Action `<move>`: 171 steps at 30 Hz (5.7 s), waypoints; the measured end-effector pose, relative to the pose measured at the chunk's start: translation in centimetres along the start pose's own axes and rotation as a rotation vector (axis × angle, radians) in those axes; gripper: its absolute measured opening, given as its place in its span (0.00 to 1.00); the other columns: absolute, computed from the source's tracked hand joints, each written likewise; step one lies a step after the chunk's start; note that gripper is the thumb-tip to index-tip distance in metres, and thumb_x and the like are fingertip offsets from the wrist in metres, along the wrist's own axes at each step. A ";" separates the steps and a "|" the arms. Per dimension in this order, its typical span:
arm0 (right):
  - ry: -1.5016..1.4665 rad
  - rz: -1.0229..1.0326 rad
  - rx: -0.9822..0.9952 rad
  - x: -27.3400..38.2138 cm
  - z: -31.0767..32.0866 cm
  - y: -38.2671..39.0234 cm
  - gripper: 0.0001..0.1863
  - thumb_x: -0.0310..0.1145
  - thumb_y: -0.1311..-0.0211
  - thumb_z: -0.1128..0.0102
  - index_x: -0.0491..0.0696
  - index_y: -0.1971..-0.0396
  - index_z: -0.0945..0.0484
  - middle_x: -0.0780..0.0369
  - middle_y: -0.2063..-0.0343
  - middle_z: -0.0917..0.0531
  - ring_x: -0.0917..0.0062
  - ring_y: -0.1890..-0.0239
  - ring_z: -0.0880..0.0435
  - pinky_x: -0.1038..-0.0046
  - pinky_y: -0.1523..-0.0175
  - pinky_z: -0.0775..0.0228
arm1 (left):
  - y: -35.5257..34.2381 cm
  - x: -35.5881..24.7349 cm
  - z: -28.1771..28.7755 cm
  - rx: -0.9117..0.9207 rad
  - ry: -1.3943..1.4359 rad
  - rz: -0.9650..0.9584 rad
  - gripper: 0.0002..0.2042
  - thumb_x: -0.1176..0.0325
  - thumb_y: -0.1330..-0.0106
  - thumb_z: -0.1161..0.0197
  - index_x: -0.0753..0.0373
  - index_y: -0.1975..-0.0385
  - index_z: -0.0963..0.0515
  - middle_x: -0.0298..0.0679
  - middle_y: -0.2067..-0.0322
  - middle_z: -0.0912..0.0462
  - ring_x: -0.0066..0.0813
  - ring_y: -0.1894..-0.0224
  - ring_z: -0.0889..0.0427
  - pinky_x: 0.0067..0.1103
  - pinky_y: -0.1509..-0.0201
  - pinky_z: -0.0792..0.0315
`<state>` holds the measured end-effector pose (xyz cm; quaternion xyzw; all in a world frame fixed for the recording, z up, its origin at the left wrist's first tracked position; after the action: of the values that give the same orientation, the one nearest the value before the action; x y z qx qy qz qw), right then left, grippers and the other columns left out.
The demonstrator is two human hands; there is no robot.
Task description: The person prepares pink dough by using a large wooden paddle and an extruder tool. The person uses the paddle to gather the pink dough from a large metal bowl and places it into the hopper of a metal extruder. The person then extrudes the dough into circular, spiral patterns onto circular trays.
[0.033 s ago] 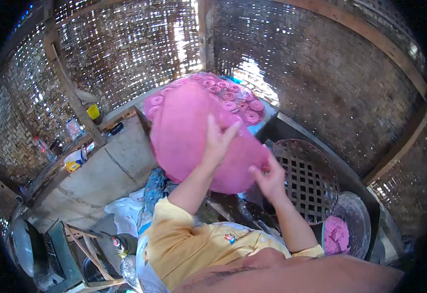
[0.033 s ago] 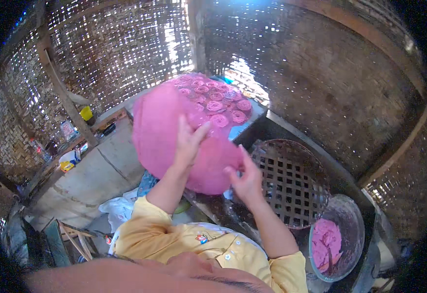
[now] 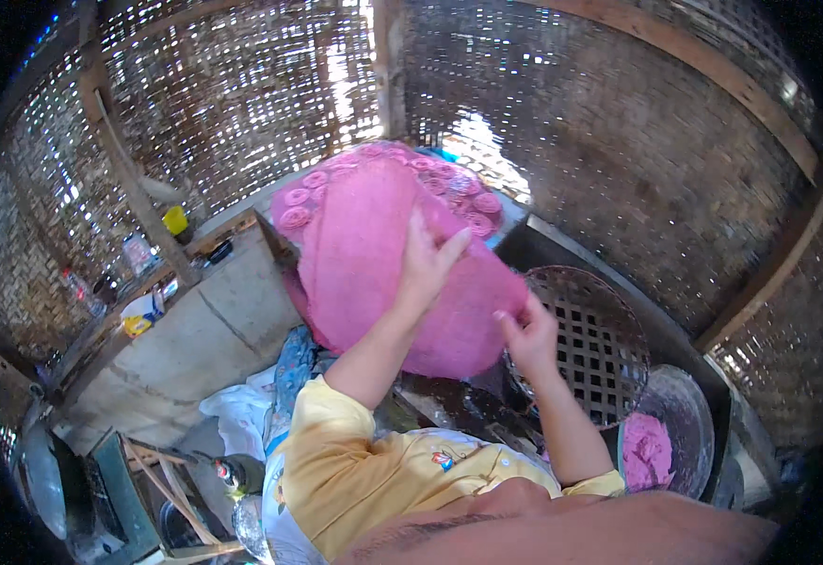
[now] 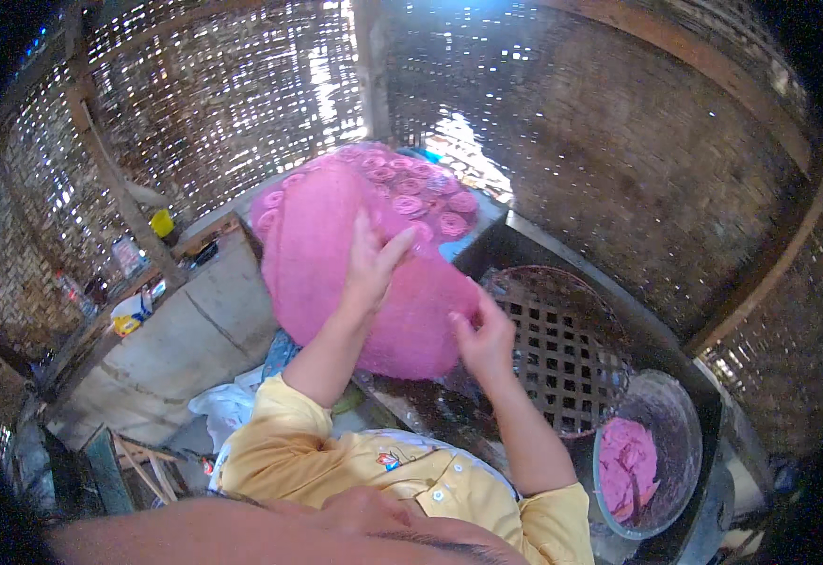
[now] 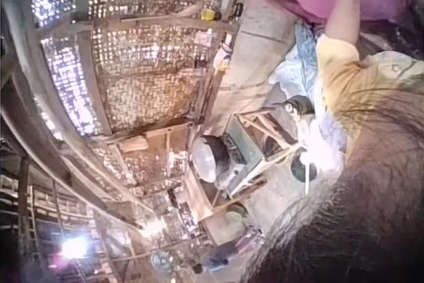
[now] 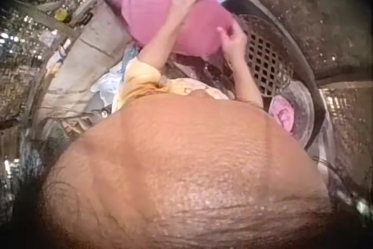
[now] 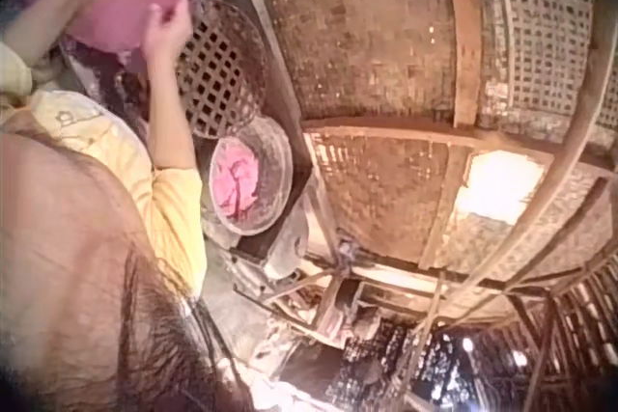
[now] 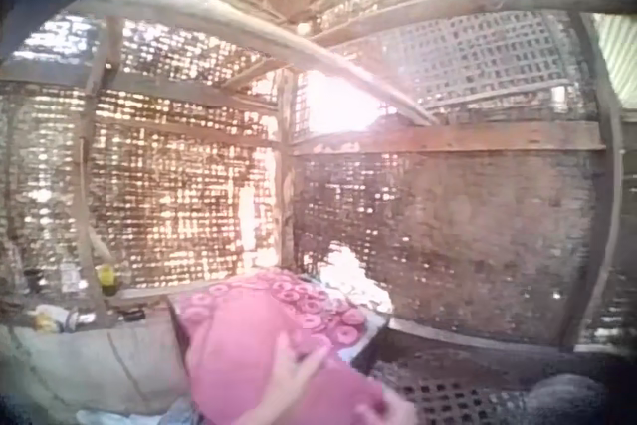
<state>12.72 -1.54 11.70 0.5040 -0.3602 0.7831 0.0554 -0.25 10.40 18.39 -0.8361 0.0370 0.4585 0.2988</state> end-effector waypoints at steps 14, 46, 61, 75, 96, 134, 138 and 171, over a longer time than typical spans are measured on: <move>0.930 0.782 -0.467 11.8 18.1 7.0 0.17 0.18 0.67 0.47 0.47 0.71 0.24 0.61 0.72 0.23 0.66 0.67 0.24 0.69 0.61 0.32 | 3.5 3.1 -13.9 0.517 0.280 0.190 0.28 0.76 0.46 0.44 0.63 0.45 0.49 0.38 0.60 0.30 0.22 0.64 0.25 0.21 0.66 0.25; 1.163 -0.727 0.420 -15.3 17.5 31.3 0.50 0.50 0.76 0.31 0.45 0.47 0.41 0.55 0.57 0.31 0.61 0.53 0.31 0.64 0.49 0.39 | 7.7 23.0 1.0 0.405 -0.741 0.370 0.42 0.79 0.57 0.35 0.66 0.40 0.52 0.45 0.51 0.38 0.30 0.66 0.25 0.20 0.65 0.28; 0.018 -1.039 0.044 6.3 28.0 36.2 0.44 0.38 0.80 0.28 0.39 0.52 0.33 0.59 0.62 0.23 0.75 0.60 0.25 0.73 0.53 0.36 | 6.8 14.2 -10.6 0.725 -0.285 0.248 0.37 0.57 0.48 0.38 0.60 0.40 0.49 0.46 0.46 0.37 0.35 0.46 0.36 0.32 0.45 0.40; -0.882 -0.796 0.277 3.4 21.3 22.7 0.47 0.56 0.66 0.39 0.41 0.46 0.42 0.55 0.58 0.27 0.65 0.61 0.25 0.67 0.60 0.32 | 8.7 3.3 -30.2 1.364 1.372 0.559 0.48 0.77 0.61 0.33 0.49 0.38 0.55 0.42 0.52 0.32 0.44 0.49 0.32 0.38 0.45 0.39; -0.427 -1.109 0.195 -0.9 24.2 16.4 0.29 0.49 0.57 0.40 0.40 0.61 0.28 0.59 0.71 0.22 0.74 0.71 0.23 0.75 0.65 0.31 | 5.0 20.5 -26.3 0.540 1.185 0.853 0.40 0.32 0.51 0.57 0.54 0.41 0.47 0.28 0.83 0.30 0.26 0.78 0.29 0.28 0.65 0.33; -0.060 -0.933 0.062 2.1 27.7 16.7 0.28 0.37 0.60 0.34 0.37 0.59 0.29 0.63 0.75 0.23 0.82 0.75 0.25 0.80 0.69 0.33 | 16.0 19.3 -27.3 1.247 -0.052 0.856 0.23 0.53 0.35 0.63 0.65 0.52 0.33 0.43 0.54 0.28 0.34 0.54 0.29 0.27 0.50 0.35; 0.003 -0.887 0.076 1.7 27.7 16.3 0.27 0.37 0.60 0.35 0.38 0.59 0.29 0.63 0.74 0.23 0.82 0.74 0.25 0.80 0.68 0.33 | 17.7 23.9 -25.2 1.211 -0.081 1.037 0.19 0.59 0.34 0.58 0.66 0.52 0.34 0.42 0.53 0.29 0.33 0.50 0.31 0.26 0.46 0.38; -0.266 -1.025 0.365 -4.0 18.0 11.3 0.23 0.51 0.47 0.48 0.42 0.68 0.26 0.62 0.80 0.23 0.80 0.82 0.25 0.78 0.76 0.31 | -0.1 19.0 -16.7 0.358 1.063 0.738 0.35 0.35 0.46 0.59 0.57 0.46 0.39 0.26 0.87 0.38 0.20 0.82 0.36 0.24 0.66 0.35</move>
<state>23.01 -19.89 6.80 0.7104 0.0683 0.6352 0.2952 23.18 5.61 10.17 -0.8183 0.5381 0.0431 0.1974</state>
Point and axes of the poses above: each hand's wrist, its own y-axis away from the middle knuckle, its own z-axis out of the back of the hand, x = y × z, the point moved 7 cm from there along -y, towards the middle knuckle
